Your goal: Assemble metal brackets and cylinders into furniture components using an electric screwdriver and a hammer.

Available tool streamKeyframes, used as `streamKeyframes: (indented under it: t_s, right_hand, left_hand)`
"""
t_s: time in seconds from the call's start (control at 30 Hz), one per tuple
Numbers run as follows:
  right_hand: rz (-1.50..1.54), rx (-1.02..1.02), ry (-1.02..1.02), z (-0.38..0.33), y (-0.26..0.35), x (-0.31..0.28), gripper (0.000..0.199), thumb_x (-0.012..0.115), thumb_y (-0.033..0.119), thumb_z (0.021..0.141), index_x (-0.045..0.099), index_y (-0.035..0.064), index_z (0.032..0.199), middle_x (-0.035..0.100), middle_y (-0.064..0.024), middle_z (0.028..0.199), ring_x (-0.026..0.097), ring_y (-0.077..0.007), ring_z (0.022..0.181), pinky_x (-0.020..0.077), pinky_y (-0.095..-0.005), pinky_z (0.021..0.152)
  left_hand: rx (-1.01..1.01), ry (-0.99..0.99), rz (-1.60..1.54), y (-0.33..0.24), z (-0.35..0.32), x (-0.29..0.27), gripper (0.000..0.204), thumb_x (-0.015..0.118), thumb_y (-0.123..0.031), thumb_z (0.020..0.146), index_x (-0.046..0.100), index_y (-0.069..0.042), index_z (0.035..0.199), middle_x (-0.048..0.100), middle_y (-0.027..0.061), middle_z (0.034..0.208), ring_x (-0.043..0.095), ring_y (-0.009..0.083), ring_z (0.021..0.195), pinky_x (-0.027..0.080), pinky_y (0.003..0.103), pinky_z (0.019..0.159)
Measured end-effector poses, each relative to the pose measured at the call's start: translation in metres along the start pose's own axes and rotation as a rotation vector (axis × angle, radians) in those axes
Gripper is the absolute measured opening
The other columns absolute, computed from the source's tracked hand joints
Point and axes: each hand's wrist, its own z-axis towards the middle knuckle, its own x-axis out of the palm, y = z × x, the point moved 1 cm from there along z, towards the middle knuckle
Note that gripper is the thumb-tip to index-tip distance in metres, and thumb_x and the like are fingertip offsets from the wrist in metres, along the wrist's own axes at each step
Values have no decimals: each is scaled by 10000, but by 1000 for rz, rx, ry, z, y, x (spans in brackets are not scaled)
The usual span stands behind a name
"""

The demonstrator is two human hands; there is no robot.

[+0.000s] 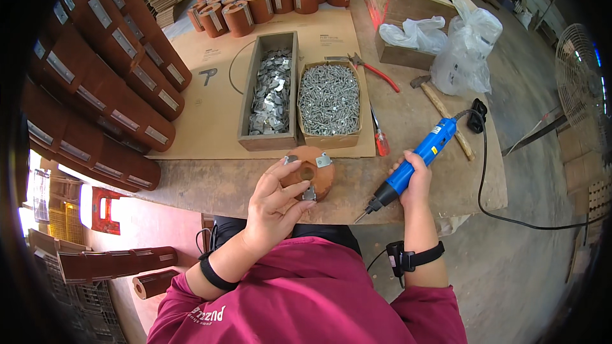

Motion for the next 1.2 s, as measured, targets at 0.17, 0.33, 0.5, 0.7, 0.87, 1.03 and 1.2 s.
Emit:
streamKeyframes:
  t_s: [0.17,0.33,0.5,0.7,0.87,1.03,1.2]
  right_hand:
    - [-12,1,9,-1,0,0,257,610,189,739,488,69,931,514,-44,715,520,-166,614,460,-311,563]
    - [24,2,-5,0,-1,3,244,602,156,734,487,56,924,509,-55,690,527,-175,588,464,-332,547]
    - [25,-2,1,5,0,1,241,598,159,736,488,57,925,509,-59,683,532,-177,586,469,-331,545]
    - [56,-29,15,1,0,1,243,606,161,726,492,53,911,512,-61,670,538,-184,563,473,-334,517]
    - [55,10,-19,-5,-5,0,243,607,128,723,485,42,915,521,-83,659,548,-201,550,480,-352,511]
    - [75,-7,-12,-6,-2,1,240,604,103,717,482,37,912,520,-86,663,547,-205,551,479,-357,509]
    - [82,-7,-13,-3,2,3,238,603,98,713,483,39,910,516,-83,662,543,-203,552,476,-354,510]
  left_hand:
    - [-7,-4,-8,0,-1,-1,386,762,-37,569,649,-65,937,524,138,1172,467,357,1128,415,407,908]
    - [-52,3,-75,-4,2,-4,519,782,-102,588,583,-37,1063,476,176,1202,485,348,1094,407,410,910]
    - [85,-75,95,-4,52,-21,522,726,-188,684,517,-15,1129,484,191,1155,508,363,1028,412,403,884]
    - [-30,328,233,34,132,1,284,646,-185,725,592,-40,962,591,165,941,562,327,908,451,395,768]
    - [-31,640,685,62,139,47,228,646,-240,720,626,-119,913,613,92,893,578,261,899,424,400,741]
    - [-63,765,718,63,146,50,184,646,-252,722,617,-143,868,615,61,879,584,242,883,395,375,742]
    - [80,495,530,75,144,46,155,669,-265,688,632,-128,749,590,48,796,587,248,798,434,386,661]
